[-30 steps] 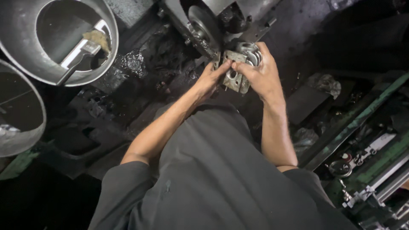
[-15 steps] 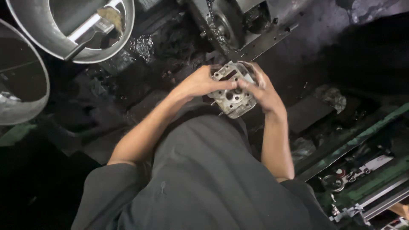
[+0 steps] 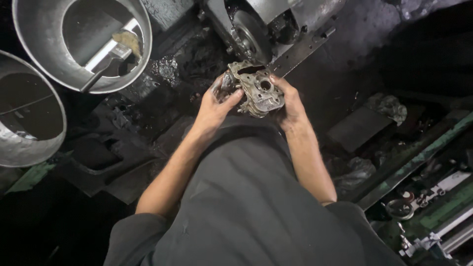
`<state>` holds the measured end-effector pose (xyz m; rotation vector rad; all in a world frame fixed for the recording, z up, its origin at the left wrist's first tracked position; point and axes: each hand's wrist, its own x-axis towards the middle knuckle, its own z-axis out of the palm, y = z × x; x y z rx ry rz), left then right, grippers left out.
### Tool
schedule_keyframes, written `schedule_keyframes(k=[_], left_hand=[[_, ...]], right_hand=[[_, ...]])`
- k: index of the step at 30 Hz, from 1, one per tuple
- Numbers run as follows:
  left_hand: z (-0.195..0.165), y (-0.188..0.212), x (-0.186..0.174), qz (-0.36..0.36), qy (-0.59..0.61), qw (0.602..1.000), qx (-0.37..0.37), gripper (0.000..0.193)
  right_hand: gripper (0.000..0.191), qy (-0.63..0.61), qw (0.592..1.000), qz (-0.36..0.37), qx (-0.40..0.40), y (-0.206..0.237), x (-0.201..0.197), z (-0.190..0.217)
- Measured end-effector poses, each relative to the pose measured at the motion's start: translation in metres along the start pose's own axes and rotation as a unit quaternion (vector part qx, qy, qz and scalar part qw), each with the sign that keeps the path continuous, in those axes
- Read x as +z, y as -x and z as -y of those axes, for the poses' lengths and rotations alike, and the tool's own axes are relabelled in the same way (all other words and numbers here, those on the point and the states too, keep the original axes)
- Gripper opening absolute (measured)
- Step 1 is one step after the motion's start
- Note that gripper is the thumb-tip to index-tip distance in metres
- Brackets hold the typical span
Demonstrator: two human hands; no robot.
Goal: The person scrubs a metal engine cylinder head with a brush over basins of liquid, dips and rinses the part, and repeatedly turns it to clean and check different faces and cavities by hand.
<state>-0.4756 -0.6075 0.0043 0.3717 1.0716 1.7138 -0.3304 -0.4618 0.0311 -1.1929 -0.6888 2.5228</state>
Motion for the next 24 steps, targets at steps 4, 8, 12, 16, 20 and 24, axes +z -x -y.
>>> schedule_keyframes(k=[4,8,12,16,20,24], left_hand=[[0.001,-0.008,0.006,-0.017,-0.019,1.000,-0.012,0.046],[0.002,-0.018,0.015,-0.011,0.006,0.999,-0.033,0.039],[0.003,-0.027,0.023,0.014,-0.009,0.999,-0.041,0.039],[0.004,-0.030,0.030,0.011,-0.029,0.996,-0.086,0.038],[0.004,-0.038,0.037,-0.010,-0.005,0.992,-0.129,0.034],[0.008,-0.043,0.044,0.022,-0.015,0.992,-0.126,0.035]], right_hand=[[0.043,0.009,0.999,-0.035,0.001,-0.002,-0.007,0.005],[0.043,-0.010,0.999,-0.032,-0.012,-0.001,-0.016,0.006],[0.041,-0.046,0.998,-0.031,-0.037,0.004,-0.026,0.006],[0.041,-0.046,0.997,-0.029,-0.047,0.010,-0.040,0.004],[0.034,-0.082,0.993,-0.059,-0.064,0.007,-0.046,-0.001],[0.038,-0.101,0.989,-0.065,-0.084,0.017,-0.048,0.001]])
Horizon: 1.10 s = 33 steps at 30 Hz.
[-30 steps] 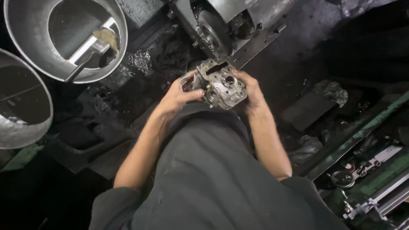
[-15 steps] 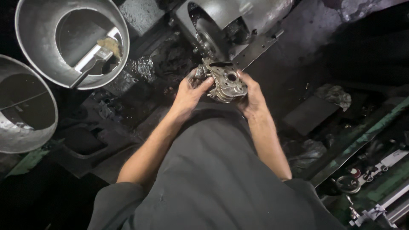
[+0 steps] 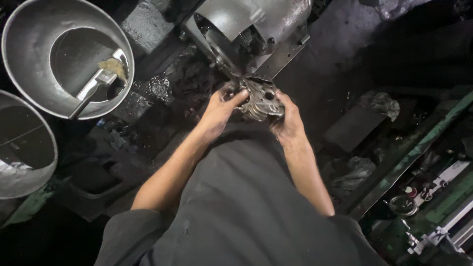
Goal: The person scrubs a metal engine cylinder head with a brush over basins of liquid, dips and rinses the part, and repeatedly turns it to clean and check different faces and cavities by hand.
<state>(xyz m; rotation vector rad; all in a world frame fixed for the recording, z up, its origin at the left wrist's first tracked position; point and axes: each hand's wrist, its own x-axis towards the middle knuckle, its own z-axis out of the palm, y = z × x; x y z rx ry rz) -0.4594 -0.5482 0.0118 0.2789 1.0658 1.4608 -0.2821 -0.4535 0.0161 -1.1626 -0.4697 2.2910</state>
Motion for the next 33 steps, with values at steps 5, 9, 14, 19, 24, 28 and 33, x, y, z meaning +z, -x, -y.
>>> schedule_keyframes(k=[5,9,14,19,24,28,33], left_hand=[[0.010,0.006,0.009,0.092,0.028,0.995,-0.017,0.050],[0.018,0.005,0.018,0.119,0.129,0.979,-0.107,0.063],[0.023,-0.016,0.020,0.043,0.054,0.990,-0.124,0.059],[0.029,-0.027,0.010,0.077,0.019,0.992,-0.100,0.054],[0.034,-0.035,0.003,0.174,0.210,0.958,-0.092,0.054],[0.041,-0.038,-0.001,0.177,0.247,0.950,-0.077,0.053],[0.039,-0.026,-0.022,0.134,0.184,0.970,-0.083,0.050]], right_hand=[[0.051,0.054,0.985,0.048,-0.158,0.034,-0.007,0.012],[0.071,0.161,0.954,0.064,-0.244,0.044,-0.008,0.017],[0.074,0.279,0.919,0.046,-0.274,0.042,-0.002,0.017],[0.068,0.434,0.839,0.041,-0.326,0.042,0.008,0.026],[0.063,0.462,0.828,0.071,-0.311,0.034,0.022,0.031],[0.062,0.477,0.812,0.097,-0.322,0.025,0.032,0.026],[0.063,0.464,0.843,0.104,-0.251,0.027,0.034,0.015]])
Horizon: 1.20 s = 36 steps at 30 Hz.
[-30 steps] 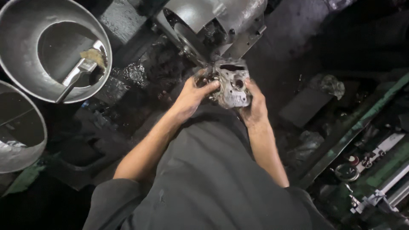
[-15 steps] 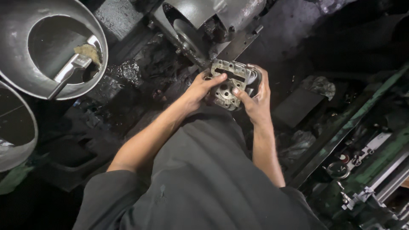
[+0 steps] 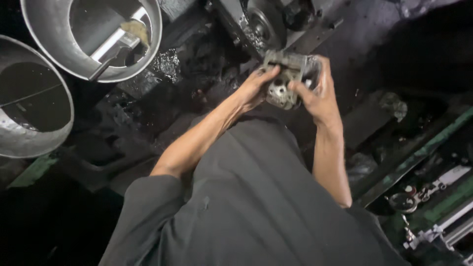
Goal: The person scrubs a metal engine cylinder head with a brush over basins of liquid, dips and rinses the part, and repeatedly turns it to clean and check different faces and cavities by hand.
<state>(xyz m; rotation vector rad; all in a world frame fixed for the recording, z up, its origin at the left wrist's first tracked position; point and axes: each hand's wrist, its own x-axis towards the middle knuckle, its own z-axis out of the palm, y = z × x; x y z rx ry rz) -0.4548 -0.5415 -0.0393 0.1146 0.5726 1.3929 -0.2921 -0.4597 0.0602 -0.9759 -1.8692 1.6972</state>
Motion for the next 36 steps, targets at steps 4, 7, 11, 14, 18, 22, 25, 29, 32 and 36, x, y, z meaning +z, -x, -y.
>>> schedule_keyframes(k=[4,7,11,14,18,22,25,29,32,36], left_hand=[[-0.015,0.026,-0.003,-0.043,-0.104,0.992,0.055,0.046],[-0.019,0.040,0.005,-0.052,-0.184,0.977,0.093,0.048],[-0.023,0.045,0.014,-0.061,-0.167,0.982,0.060,0.052],[-0.026,0.039,0.017,-0.049,-0.182,0.981,0.046,0.054],[-0.026,0.022,0.021,-0.033,-0.143,0.989,-0.008,0.054],[-0.025,0.000,0.025,0.021,-0.033,0.999,-0.038,0.049],[-0.023,-0.013,0.025,0.070,0.015,0.997,-0.008,0.048],[-0.018,-0.021,0.024,0.099,0.066,0.993,0.002,0.049],[-0.015,-0.027,0.024,0.123,0.068,0.990,0.014,0.051],[-0.012,-0.030,0.026,0.144,0.075,0.986,0.036,0.053]], right_hand=[[0.063,0.025,0.999,-0.024,-0.016,0.010,0.011,-0.003],[0.062,-0.013,1.000,0.008,0.006,0.016,0.015,-0.002],[0.067,-0.114,0.992,-0.012,0.055,0.021,0.020,-0.004],[0.066,-0.115,0.990,-0.056,0.052,0.024,0.022,-0.008],[0.065,-0.070,0.993,-0.090,0.020,0.025,0.019,-0.014],[0.066,0.054,0.989,-0.130,-0.048,0.025,0.017,-0.016],[0.071,0.106,0.982,-0.127,-0.085,0.026,0.018,-0.013],[0.072,0.126,0.979,-0.124,-0.103,0.028,0.021,-0.005],[0.074,0.162,0.973,-0.128,-0.106,0.030,0.022,0.002],[0.075,0.214,0.963,-0.145,-0.077,0.034,0.024,0.013]])
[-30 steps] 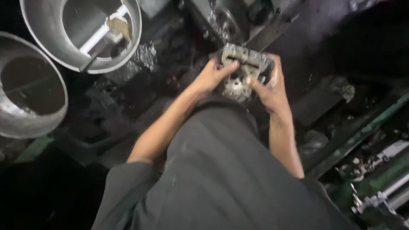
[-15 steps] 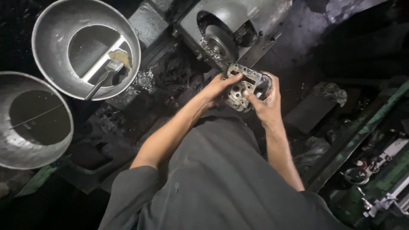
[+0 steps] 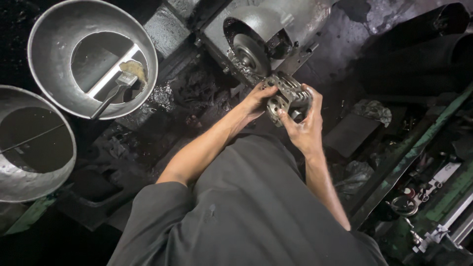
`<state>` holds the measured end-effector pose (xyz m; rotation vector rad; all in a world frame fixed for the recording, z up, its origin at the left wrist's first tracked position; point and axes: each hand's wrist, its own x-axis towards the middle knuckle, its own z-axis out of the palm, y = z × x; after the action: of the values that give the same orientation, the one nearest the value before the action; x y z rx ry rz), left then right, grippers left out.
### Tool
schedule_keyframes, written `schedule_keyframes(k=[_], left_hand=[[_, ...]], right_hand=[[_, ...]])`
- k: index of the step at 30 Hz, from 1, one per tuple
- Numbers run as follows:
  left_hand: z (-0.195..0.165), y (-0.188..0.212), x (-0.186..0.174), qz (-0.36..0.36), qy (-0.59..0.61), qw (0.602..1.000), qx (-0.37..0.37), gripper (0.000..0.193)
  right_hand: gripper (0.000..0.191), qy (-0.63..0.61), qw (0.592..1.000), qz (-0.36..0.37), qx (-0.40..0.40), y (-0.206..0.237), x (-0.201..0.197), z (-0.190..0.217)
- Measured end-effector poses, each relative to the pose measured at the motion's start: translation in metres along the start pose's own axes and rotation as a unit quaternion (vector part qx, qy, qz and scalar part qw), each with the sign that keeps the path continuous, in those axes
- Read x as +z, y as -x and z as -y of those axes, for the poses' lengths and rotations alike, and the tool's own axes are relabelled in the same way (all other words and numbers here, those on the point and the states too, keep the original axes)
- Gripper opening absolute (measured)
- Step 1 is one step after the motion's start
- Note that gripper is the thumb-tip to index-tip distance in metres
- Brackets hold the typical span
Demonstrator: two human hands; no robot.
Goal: The person scrubs a metal engine cylinder head with a brush over basins of liquid, dips and rinses the part, and repeatedly turns it to clean and check different faces and cavities by hand.
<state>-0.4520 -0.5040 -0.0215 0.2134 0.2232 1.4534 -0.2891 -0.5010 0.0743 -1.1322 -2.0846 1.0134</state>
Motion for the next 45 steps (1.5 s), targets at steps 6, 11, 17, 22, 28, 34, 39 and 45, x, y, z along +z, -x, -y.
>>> schedule_keyframes(k=[6,11,17,22,28,34,39,45], left_hand=[[0.004,-0.002,0.003,0.000,0.036,0.999,0.009,0.057],[0.006,-0.005,0.004,-0.004,0.048,0.999,0.018,0.057],[0.009,-0.006,0.004,0.010,0.072,0.997,0.024,0.053],[0.008,-0.005,0.002,-0.008,0.071,0.997,0.006,0.049],[0.007,-0.001,0.002,-0.033,0.036,0.999,0.022,0.046],[-0.001,0.033,-0.009,-0.096,-0.078,0.992,-0.011,0.048],[-0.022,0.077,-0.024,-0.134,-0.260,0.956,-0.025,0.067],[-0.025,0.121,-0.020,-0.101,-0.233,0.967,-0.010,0.086]], right_hand=[[0.080,0.044,0.999,0.024,0.005,-0.008,-0.007,0.010],[0.080,0.052,0.998,0.038,0.012,-0.016,-0.013,0.014],[0.079,0.077,0.995,0.059,0.014,-0.019,-0.020,0.015],[0.080,0.055,0.995,0.076,0.020,-0.026,-0.018,0.011],[0.081,0.028,0.995,0.099,0.004,-0.031,-0.018,-0.007],[0.082,-0.083,0.984,0.156,-0.015,-0.017,-0.011,-0.037],[0.074,-0.250,0.956,0.126,0.089,-0.001,0.011,-0.062],[0.073,-0.469,0.824,0.169,0.270,-0.016,0.027,-0.070]])
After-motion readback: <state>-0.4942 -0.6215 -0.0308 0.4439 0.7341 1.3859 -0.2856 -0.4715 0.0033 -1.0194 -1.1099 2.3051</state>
